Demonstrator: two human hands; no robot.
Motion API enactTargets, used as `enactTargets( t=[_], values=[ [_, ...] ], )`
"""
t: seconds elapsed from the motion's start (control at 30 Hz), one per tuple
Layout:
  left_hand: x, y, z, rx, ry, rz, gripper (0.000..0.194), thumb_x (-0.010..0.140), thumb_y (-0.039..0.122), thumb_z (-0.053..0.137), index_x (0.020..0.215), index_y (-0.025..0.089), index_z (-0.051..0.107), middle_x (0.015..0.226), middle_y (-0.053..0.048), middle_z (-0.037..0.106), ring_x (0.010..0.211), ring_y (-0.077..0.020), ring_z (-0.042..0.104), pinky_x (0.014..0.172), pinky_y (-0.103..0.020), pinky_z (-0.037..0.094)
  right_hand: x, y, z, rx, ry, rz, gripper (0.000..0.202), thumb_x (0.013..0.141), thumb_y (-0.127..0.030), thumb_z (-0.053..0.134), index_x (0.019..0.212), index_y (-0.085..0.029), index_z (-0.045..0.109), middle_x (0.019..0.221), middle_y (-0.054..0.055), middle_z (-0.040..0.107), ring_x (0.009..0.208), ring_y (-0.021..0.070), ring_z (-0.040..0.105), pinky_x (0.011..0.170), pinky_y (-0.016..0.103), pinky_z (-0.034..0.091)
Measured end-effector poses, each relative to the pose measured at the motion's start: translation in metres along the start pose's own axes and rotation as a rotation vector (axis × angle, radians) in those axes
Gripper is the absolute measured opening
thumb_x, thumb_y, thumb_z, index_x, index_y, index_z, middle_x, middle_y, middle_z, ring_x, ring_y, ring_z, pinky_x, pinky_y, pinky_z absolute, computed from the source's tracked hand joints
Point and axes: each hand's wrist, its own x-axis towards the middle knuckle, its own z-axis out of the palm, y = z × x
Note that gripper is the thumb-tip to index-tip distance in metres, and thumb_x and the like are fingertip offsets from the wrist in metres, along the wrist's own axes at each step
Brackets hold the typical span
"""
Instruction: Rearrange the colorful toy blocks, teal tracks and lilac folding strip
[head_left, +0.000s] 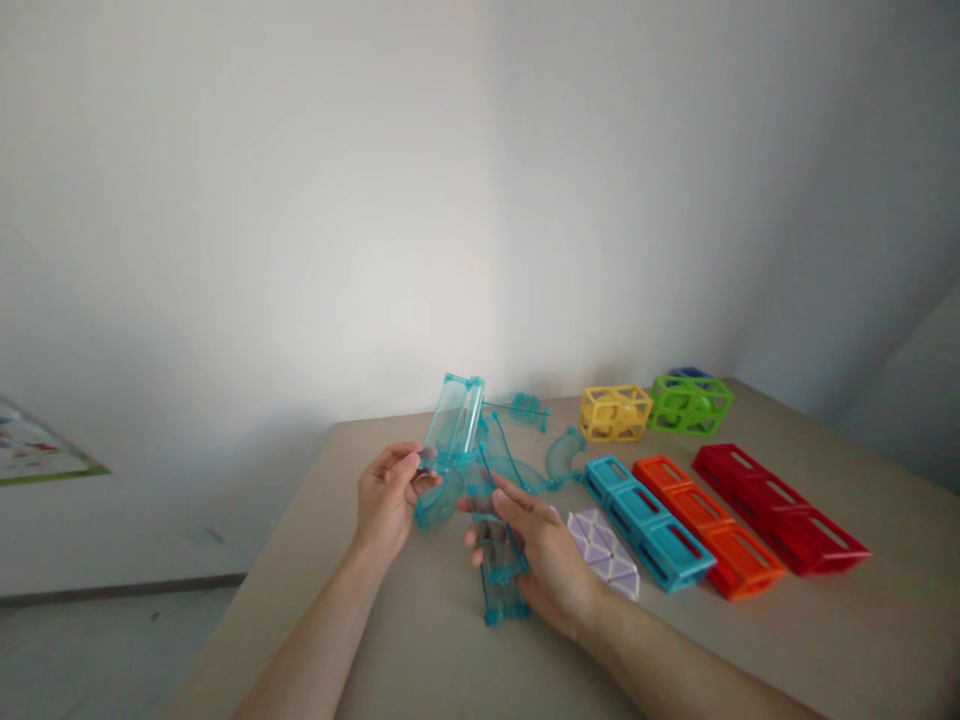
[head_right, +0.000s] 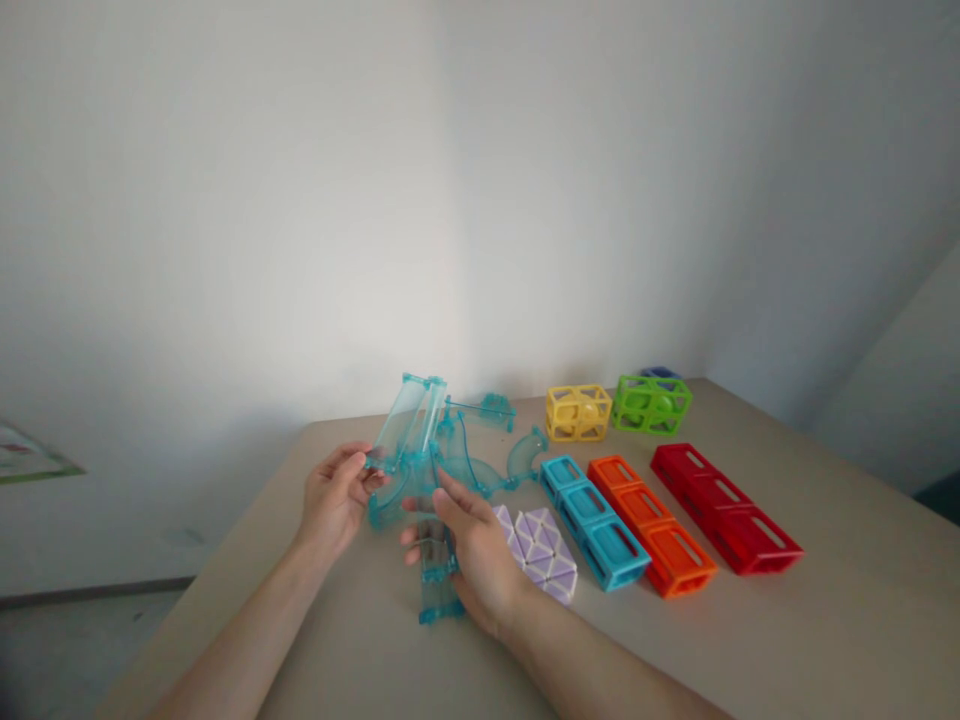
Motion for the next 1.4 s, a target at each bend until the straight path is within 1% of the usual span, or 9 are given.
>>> enactTargets(
  t=[0.23,0.4,0.5,0.6,0.83,0.97,1.1,1.23,1.4],
  values=[
    [-0.01,0.008,0.003,-0.038,-0.072,-0.056,0.019,0.068,0.026,0.073,0.081,0.014,0.068,0.072,0.0,0.067,0.042,-0.0055,0.051,0.043,-0.022,0.049,0.006,-0.002,-0.005,0.08,0.059,0.024,0.028,0.083,-0.03,0.064,0.106,-0.016,0.059,0.092,0.008,0.071,0.061,0.0143,0.065,0.048,0.023,0.048],
    [-0.006,0.016,0.003,-0.211,0.074,-0.115,0.015,0.065,0.023,0.069,0.076,0.012,0.069,0.058,0.004,0.062,0.038,-0.0017,0.044,0.037,-0.013,0.043,0.01,-0.001,-0.008,0.152,0.154,0.007,0.021,0.084,-0.027,0.062,0.1,-0.015,0.058,0.086,0.008,0.07,0.059,0.0145,0.064,0.048,0.023,0.047],
    [-0.002,0.022,0.0,-0.332,0.183,-0.178,0.011,0.067,0.02,0.065,0.073,0.012,0.068,0.059,0.004,0.063,0.035,0.0014,0.039,0.033,-0.009,0.036,0.011,-0.001,-0.009,0.156,0.181,-0.003,0.02,0.084,-0.026,0.061,0.1,-0.014,0.057,0.085,0.008,0.07,0.059,0.0147,0.064,0.048,0.024,0.047],
    [0.0,0.025,-0.005,-0.438,0.207,-0.211,0.011,0.069,0.019,0.061,0.075,0.012,0.068,0.06,0.004,0.062,0.035,0.0021,0.038,0.033,-0.008,0.035,0.011,-0.003,-0.009,0.152,0.181,-0.003,0.025,0.082,-0.027,0.062,0.103,-0.015,0.057,0.084,0.007,0.07,0.058,0.015,0.063,0.048,0.025,0.047],
    [-0.003,0.025,-0.01,-0.487,0.053,-0.296,0.023,0.067,0.015,0.059,0.087,0.013,0.07,0.056,0.004,0.056,0.036,-0.0009,0.037,0.035,-0.012,0.037,0.002,-0.006,-0.004,0.066,0.053,-0.079,0.035,0.075,-0.028,0.073,0.105,-0.016,0.059,0.094,0.006,0.068,0.063,0.0123,0.061,0.055,0.025,0.047],
    [-0.009,0.026,-0.008,-0.451,-0.058,-0.395,0.041,0.063,0.017,0.059,0.103,0.014,0.069,0.052,0.004,0.051,0.038,-0.0048,0.039,0.038,-0.017,0.041,-0.001,-0.006,-0.003,0.067,0.008,-0.084,0.029,0.071,-0.02,0.07,0.099,-0.015,0.062,0.08,0.002,0.063,0.059,0.0102,0.054,0.052,0.022,0.043],
    [-0.014,0.03,-0.006,-0.409,-0.215,-0.445,0.052,0.054,0.02,0.061,0.106,0.013,0.068,0.056,-0.001,0.055,0.055,-0.0127,0.054,0.051,-0.024,0.053,0.0,-0.008,-0.005,0.139,-0.021,-0.115,0.046,0.068,-0.013,0.067,0.113,-0.019,0.059,0.072,-0.002,0.057,0.053,0.0084,0.045,0.046,0.019,0.036],
    [-0.018,0.032,-0.007,-0.372,-0.345,-0.429,0.047,0.054,0.023,0.062,0.099,0.014,0.071,0.066,-0.006,0.064,0.066,-0.0173,0.06,0.071,-0.036,0.058,0.001,-0.009,-0.005,0.056,-0.021,-0.185,0.049,0.072,-0.021,0.07,0.119,-0.02,0.055,0.066,-0.004,0.053,0.052,0.009,0.044,0.046,0.02,0.036],
    [-0.018,0.03,-0.01,-0.358,-0.256,-0.377,0.028,0.057,0.02,0.064,0.083,0.017,0.072,0.079,-0.009,0.07,0.08,-0.0247,0.066,0.077,-0.043,0.058,0.0,-0.003,-0.004,-0.154,-0.036,-0.242,0.042,0.075,-0.028,0.072,0.113,-0.017,0.056,0.057,-0.007,0.049,0.046,0.0078,0.041,0.044,0.02,0.036]
  ],
)
